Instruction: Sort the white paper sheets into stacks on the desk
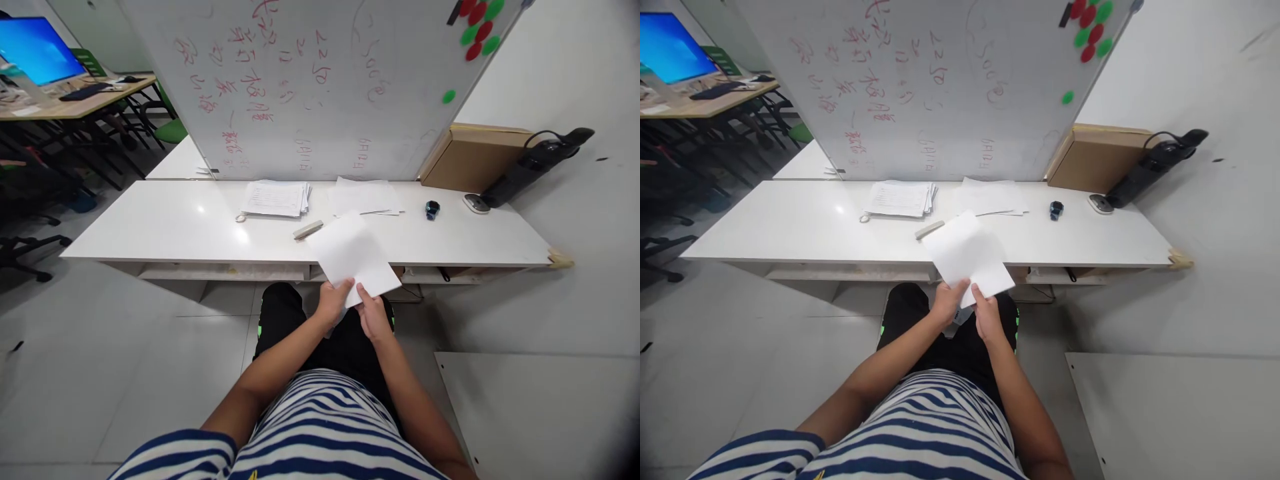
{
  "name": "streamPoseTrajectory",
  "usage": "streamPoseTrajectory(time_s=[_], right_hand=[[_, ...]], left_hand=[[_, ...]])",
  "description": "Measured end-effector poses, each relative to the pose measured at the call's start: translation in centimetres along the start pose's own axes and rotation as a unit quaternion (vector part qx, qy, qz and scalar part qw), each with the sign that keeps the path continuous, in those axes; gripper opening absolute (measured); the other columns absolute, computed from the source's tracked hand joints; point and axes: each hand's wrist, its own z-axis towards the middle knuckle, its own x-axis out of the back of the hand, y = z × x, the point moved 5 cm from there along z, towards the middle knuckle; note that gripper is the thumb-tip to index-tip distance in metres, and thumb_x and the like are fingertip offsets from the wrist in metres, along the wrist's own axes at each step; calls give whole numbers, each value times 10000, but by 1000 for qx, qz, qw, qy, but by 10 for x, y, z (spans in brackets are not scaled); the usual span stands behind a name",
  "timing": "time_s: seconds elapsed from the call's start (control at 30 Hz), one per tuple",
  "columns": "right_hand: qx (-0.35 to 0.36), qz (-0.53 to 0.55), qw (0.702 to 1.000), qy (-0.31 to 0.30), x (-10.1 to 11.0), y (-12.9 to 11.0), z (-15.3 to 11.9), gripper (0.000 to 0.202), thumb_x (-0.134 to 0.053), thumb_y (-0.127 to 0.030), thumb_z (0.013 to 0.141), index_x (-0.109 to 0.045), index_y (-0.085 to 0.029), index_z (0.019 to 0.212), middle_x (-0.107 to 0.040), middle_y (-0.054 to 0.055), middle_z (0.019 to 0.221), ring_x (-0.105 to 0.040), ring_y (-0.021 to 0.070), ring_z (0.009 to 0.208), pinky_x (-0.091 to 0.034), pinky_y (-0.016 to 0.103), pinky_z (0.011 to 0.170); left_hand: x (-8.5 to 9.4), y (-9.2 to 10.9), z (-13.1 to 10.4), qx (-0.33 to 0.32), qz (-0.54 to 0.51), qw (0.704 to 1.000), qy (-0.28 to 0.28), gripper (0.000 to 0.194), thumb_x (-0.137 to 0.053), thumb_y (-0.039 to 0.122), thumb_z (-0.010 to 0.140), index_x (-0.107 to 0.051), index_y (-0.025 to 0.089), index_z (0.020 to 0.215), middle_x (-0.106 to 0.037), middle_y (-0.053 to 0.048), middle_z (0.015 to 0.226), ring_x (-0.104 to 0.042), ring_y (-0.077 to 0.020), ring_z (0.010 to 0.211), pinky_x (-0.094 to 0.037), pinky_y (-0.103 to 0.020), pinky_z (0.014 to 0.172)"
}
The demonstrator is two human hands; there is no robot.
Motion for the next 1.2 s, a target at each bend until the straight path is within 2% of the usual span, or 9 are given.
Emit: streamPoseTrajectory(time_s=[0.1,0.2,0.27,0.33,0.43,0.5,0.7,0.93,1.2], right_hand=[[35,-157,981,112,34,4,3,515,-613,-464,775,-596,-146,1180,-619,142,1235,-559,251,1167,-441,364,980],[6,-261,951,168,76,8,5,469,-569,-459,785,-649,-109,1086,-678,176,1095,-618,291,1065,-482,376,906],[-20,-257,947,192,99,11,2,441,-596,-439,757,-663,-95,1025,-703,170,1008,-652,299,978,-528,357,796],[-47,-197,959,198,111,12,-4,409,-648,-406,714,-662,-95,980,-712,150,958,-674,284,881,-554,331,671],[-58,-51,981,178,111,7,-12,409,-717,-356,664,-635,-121,989,-705,108,978,-675,235,775,-563,310,542],[-54,15,988,143,104,2,-11,433,-745,-328,645,-618,-143,1014,-701,83,992,-671,215,759,-564,302,511],[-95,-76,989,89,92,-5,2,238,-696,-301,718,-612,-112,837,-626,19,542,-585,157,453,-487,251,418],[-114,-103,988,17,71,-18,29,193,-649,-270,759,-577,-115,849,-649,47,597,-592,158,449,-431,229,367],[-125,-147,980,-54,41,-12,61,114,-612,-233,761,-573,-126,773,-604,14,532,-532,129,392,-385,216,341]], left_hand=[[-6,-7,-1,-2,103,994,-40,512,-757,431,683,-626,141,1085,-669,-137,1084,-632,-260,988,-484,-411,899],[4,24,16,-98,251,963,14,659,-725,398,721,-464,181,1286,-549,-160,1263,-570,-268,1101,-467,-417,924],[10,60,35,-199,368,907,56,681,-665,396,775,-372,207,1361,-431,-155,1384,-474,-274,1225,-412,-428,996],[9,93,60,-273,498,820,64,588,-589,401,833,-387,211,1352,-422,-137,1398,-378,-286,1304,-318,-462,1071],[16,126,107,-290,627,712,125,461,-479,400,894,-455,180,1298,-421,-147,1403,-293,-325,1348,-230,-521,1097],[23,135,136,-269,664,681,153,388,-364,375,940,-499,183,1249,-486,-142,1345,-333,-311,1324,-256,-521,1079],[38,124,180,-252,711,651,88,396,-270,265,935,-563,126,1161,-582,-162,1200,-446,-275,1226,-337,-444,1050],[40,120,185,-287,737,607,-72,457,-305,243,888,-452,120,1303,-429,-125,1417,-280,-257,1377,-226,-429,1136],[39,119,187,-258,740,614,-99,383,-351,199,851,-509,178,1199,-540,-98,1279,-416,-233,1253,-288,-375,1084]])
